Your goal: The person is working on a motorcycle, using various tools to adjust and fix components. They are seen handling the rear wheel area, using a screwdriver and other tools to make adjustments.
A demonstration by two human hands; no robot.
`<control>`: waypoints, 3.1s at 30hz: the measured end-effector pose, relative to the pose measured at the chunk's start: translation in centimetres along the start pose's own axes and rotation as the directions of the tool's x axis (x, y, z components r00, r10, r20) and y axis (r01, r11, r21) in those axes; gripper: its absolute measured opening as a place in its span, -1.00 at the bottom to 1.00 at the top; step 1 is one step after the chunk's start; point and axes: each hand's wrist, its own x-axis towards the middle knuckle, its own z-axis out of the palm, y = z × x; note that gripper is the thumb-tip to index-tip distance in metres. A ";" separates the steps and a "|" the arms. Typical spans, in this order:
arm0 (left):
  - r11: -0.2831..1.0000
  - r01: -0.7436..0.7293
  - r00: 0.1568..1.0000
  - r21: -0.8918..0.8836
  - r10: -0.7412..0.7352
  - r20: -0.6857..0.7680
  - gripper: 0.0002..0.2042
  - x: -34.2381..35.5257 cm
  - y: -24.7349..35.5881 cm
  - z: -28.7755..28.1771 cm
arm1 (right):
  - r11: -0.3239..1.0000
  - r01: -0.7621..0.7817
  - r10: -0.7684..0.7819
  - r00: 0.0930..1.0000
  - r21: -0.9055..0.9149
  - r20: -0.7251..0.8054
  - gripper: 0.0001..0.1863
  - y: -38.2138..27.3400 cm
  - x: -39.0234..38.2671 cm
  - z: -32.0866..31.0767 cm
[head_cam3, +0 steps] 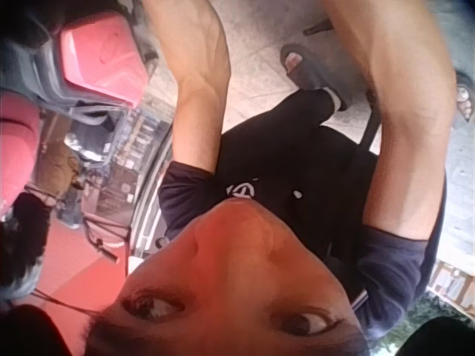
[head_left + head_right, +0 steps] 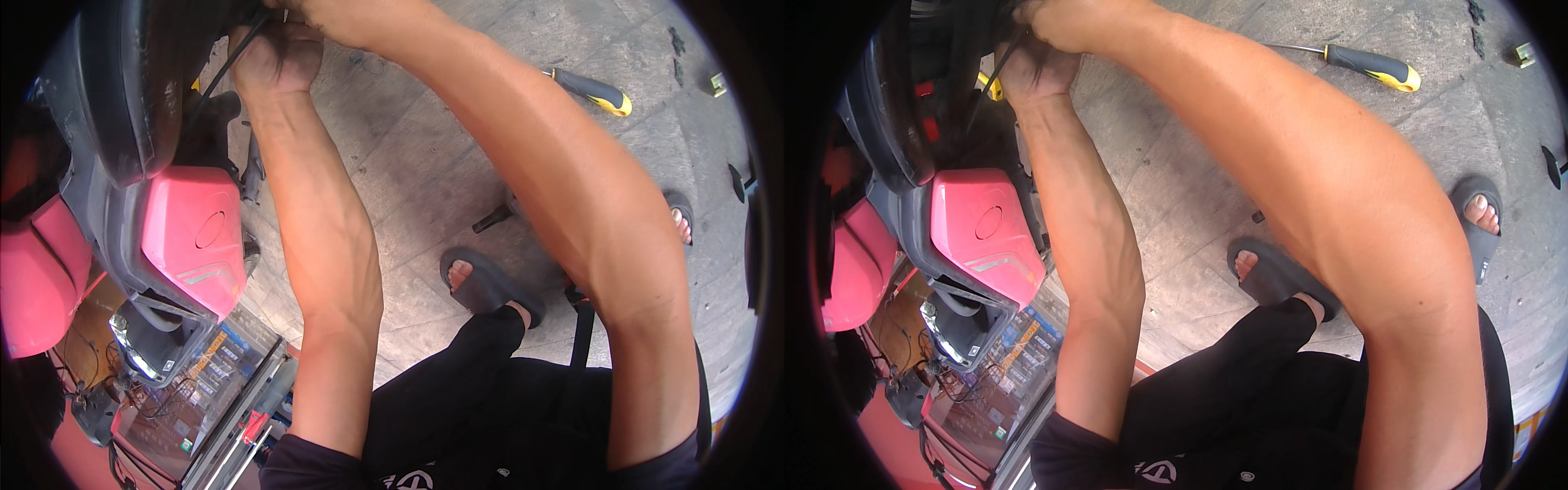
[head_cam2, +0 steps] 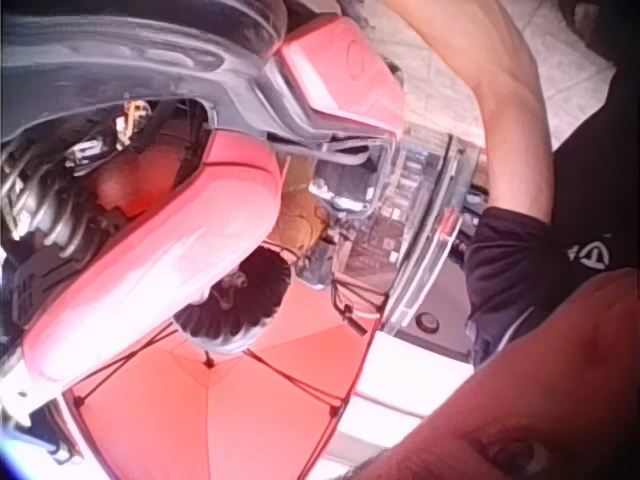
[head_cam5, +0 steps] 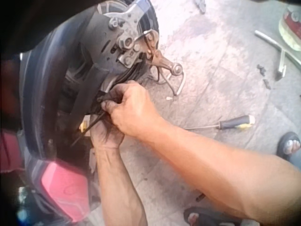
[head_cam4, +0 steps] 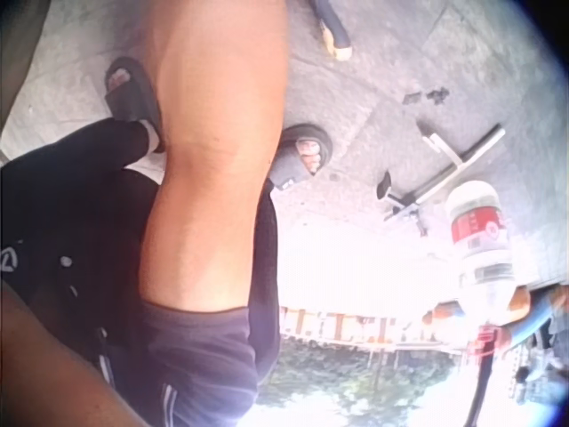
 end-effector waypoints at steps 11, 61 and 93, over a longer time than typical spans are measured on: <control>0.998 -0.024 0.999 -0.066 0.022 -0.029 -0.76 -0.4 -0.2 -0.4 | 0.999 -0.026 0.023 0.991 -0.022 -0.132 -0.67 -0.9 -0.5 -0.1; 0.976 -0.032 0.993 -0.213 0.007 -0.118 -0.73 -0.2 -3.5 -0.4 | 0.824 -0.133 0.317 0.914 -0.551 0.254 -0.76 4.6 -9.1 -6.1; 0.978 -0.190 0.935 -0.087 0.154 -0.319 -0.69 -0.5 -2.3 -1.7 | 0.986 0.020 -0.030 0.998 -0.168 -0.056 -0.74 -1.4 -1.8 0.2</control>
